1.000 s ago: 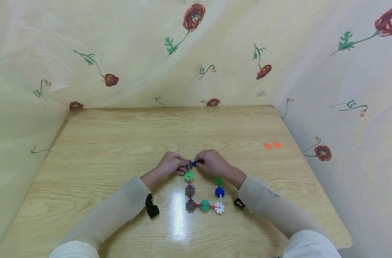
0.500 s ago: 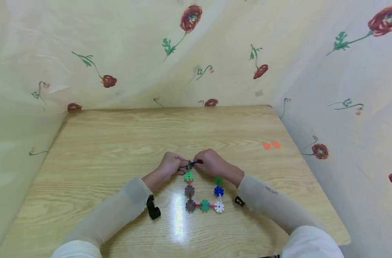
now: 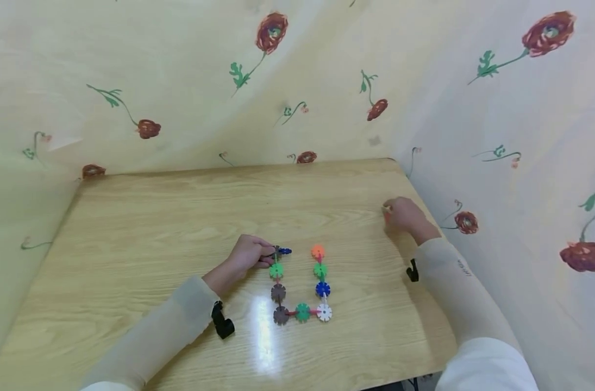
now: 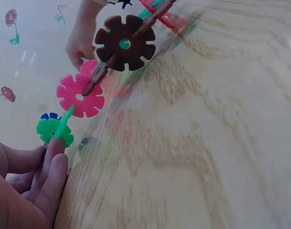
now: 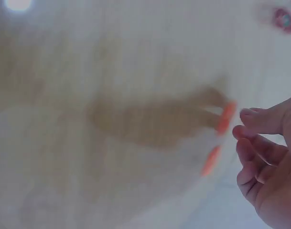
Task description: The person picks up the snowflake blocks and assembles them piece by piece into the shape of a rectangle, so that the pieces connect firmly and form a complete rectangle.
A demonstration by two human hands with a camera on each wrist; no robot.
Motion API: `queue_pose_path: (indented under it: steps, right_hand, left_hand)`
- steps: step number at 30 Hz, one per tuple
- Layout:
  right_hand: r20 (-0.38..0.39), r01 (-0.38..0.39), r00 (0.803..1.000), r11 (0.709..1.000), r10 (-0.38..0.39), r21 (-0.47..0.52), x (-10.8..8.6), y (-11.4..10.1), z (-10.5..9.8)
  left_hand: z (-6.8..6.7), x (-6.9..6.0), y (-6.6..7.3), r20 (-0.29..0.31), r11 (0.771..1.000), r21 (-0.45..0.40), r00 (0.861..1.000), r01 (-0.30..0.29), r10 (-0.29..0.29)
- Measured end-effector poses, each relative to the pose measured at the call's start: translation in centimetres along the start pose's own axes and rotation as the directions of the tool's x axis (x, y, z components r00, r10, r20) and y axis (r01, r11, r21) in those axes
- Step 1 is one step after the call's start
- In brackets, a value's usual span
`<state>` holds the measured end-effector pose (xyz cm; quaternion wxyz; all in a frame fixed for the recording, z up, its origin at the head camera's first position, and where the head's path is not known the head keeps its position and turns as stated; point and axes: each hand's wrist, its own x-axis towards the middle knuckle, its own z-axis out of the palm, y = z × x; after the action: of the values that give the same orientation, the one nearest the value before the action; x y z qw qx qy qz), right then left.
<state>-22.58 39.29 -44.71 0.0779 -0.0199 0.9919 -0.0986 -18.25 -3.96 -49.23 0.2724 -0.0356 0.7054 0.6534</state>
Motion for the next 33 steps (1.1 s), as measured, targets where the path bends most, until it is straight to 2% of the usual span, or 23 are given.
queue_pose_path:
  steps: [2, 4, 9, 14, 18, 20, 21, 24, 26, 29, 33]
  right_hand:
    - [0.024, -0.038, 0.999, 0.999, 0.038, 0.003, -0.1, 1.8, 0.3]
    - [0.018, -0.029, 0.999, 0.999, 0.028, 0.015, -0.2, 2.5, 0.5]
    - [-0.023, -0.006, 1.0, 0.999, 0.007, 0.048, -0.4, 2.1, 0.3]
    - [-0.014, 0.034, 0.999, 0.985, -0.032, 0.169, -0.4, -0.4, 0.9]
    - [0.034, 0.077, 0.995, 0.96, -0.089, 0.27, -0.6, -4.9, 1.7]
    - [0.06, 0.084, 0.992, 0.929, -0.113, 0.36, -0.7, -7.6, 2.0]
    - [0.079, 0.082, 0.989, 0.901, -0.127, 0.426, -0.9, -8.9, 2.1]
    - [0.159, 0.028, 0.974, 0.786, -0.16, 0.617, -1.5, -12.8, 2.6]
    - [0.224, -0.02, 0.954, 0.704, -0.199, 0.709, -1.9, -14.8, 3.0]
    - [0.285, -0.061, 0.928, 0.657, -0.24, 0.752, -2.5, -17.1, 3.6]
    - [0.316, -0.095, 0.915, 0.627, -0.252, 0.773, -2.6, -18.8, 4.6]
  left_hand:
    - [0.2, 0.1, 0.1, 0.001, 1.0, 0.006, 1.0, -0.007, 0.007]
    - [0.3, 0.2, 0.2, 0.003, 1.0, 0.01, 1.0, -0.013, 0.013]
    - [0.5, 0.4, 0.8, 0.012, 1.0, 0.009, 1.0, -0.012, 0.012]
    - [0.4, 0.5, 0.7, 0.009, 1.0, 0.005, 1.0, 0.003, -0.003]
    - [0.2, 0.6, 0.2, 0.008, 1.0, 0.01, 1.0, 0.004, -0.004]
    - [0.1, 0.7, 0.0, 0.01, 1.0, 0.01, 1.0, 0.001, -0.001]
    - [0.0, 0.7, -0.1, 0.011, 1.0, 0.007, 1.0, 0.001, -0.001]
    - [-0.1, 0.6, -0.2, 0.011, 1.0, -0.007, 1.0, 0.009, -0.009]
    - [-0.2, 0.5, -0.3, 0.011, 1.0, -0.016, 1.0, 0.011, -0.011]
    - [-0.2, 0.4, -0.3, 0.012, 1.0, -0.024, 1.0, 0.006, -0.006]
    - [-0.2, 0.2, -0.3, 0.01, 1.0, -0.031, 1.0, 0.004, -0.004]
